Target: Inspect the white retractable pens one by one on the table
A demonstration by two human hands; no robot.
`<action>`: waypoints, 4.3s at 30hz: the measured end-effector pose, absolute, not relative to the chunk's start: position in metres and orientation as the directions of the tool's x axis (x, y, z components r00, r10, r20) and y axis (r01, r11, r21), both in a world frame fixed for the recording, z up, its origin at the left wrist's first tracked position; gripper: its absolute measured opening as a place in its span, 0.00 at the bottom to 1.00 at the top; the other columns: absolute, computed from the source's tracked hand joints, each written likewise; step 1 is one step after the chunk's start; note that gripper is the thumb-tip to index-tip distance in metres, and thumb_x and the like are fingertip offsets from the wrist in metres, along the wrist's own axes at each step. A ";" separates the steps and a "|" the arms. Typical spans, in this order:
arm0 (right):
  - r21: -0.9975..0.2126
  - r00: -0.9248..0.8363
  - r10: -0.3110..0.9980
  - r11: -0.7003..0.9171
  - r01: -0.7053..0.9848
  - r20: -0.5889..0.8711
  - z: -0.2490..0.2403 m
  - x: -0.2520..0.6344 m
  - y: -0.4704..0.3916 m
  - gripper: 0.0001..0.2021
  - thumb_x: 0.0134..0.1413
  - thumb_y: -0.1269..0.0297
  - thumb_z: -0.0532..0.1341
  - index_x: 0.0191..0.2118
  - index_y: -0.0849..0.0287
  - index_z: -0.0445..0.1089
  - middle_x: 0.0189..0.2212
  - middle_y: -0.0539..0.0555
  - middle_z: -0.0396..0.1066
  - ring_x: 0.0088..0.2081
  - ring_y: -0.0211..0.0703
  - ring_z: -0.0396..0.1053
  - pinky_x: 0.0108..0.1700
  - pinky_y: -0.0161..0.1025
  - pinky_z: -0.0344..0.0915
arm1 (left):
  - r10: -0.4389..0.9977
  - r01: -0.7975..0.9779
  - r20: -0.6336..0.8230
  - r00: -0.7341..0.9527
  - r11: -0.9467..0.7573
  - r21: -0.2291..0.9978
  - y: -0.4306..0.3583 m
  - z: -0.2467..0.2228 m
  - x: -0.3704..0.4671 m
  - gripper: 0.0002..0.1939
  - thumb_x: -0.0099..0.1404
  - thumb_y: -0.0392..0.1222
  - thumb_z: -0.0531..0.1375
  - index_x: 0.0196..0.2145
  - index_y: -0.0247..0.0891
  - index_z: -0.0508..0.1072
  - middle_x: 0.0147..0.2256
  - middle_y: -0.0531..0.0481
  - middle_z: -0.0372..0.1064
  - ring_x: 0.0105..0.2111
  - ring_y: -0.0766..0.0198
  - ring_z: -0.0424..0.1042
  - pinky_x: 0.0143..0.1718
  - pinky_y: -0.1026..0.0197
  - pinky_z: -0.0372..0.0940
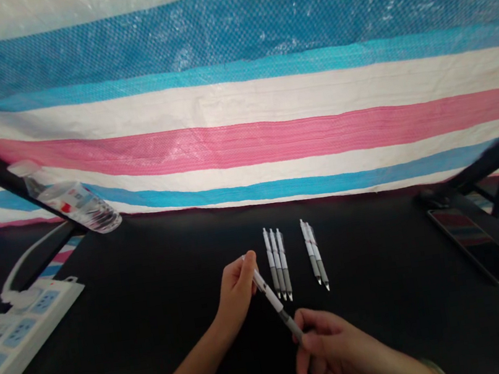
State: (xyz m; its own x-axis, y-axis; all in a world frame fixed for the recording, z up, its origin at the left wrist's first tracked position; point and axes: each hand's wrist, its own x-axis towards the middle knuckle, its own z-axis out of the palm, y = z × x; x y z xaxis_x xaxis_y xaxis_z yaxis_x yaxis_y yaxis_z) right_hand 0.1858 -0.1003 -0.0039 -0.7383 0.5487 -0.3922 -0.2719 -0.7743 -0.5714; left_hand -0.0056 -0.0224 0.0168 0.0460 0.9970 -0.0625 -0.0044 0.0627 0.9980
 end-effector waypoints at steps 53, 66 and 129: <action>-0.611 -0.677 0.625 -0.725 -0.318 -0.388 -0.011 0.185 -0.103 0.22 0.52 0.54 0.70 0.35 0.55 0.55 0.22 0.55 0.77 0.14 0.36 0.69 0.15 0.24 0.56 | 0.996 0.023 -0.092 -0.001 0.092 0.995 -0.035 0.023 0.004 0.29 0.67 0.60 0.56 0.16 0.40 0.62 0.15 0.57 0.55 0.17 0.69 0.54 0.21 0.63 0.52; -0.621 -0.704 0.582 -0.741 -0.254 -0.406 -0.003 0.182 -0.104 0.24 0.57 0.43 0.62 0.44 0.60 0.61 0.28 0.60 0.78 0.17 0.39 0.72 0.16 0.27 0.61 | 0.997 -0.011 -0.075 -0.013 0.075 0.997 -0.030 0.016 0.000 0.28 0.70 0.57 0.53 0.16 0.41 0.60 0.15 0.58 0.53 0.17 0.69 0.52 0.21 0.63 0.50; -0.630 -0.692 0.649 -0.689 -0.357 -0.317 -0.013 0.181 -0.106 0.24 0.60 0.42 0.60 0.30 0.62 0.65 0.22 0.52 0.67 0.20 0.35 0.64 0.19 0.29 0.62 | 0.941 -0.360 -0.084 0.328 0.207 0.909 -0.030 0.027 0.006 0.14 0.62 0.46 0.69 0.38 0.37 0.70 0.34 0.48 0.75 0.32 0.63 0.75 0.35 0.60 0.71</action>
State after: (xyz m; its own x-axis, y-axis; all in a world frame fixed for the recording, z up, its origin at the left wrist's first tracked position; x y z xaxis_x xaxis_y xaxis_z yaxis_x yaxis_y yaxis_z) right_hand 0.1807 -0.1056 -0.0134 -0.6918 0.6487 -0.3172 -0.3574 -0.6893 -0.6301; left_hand 0.0058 -0.0300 0.0272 0.3285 0.9407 -0.0844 -0.3603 0.2074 0.9095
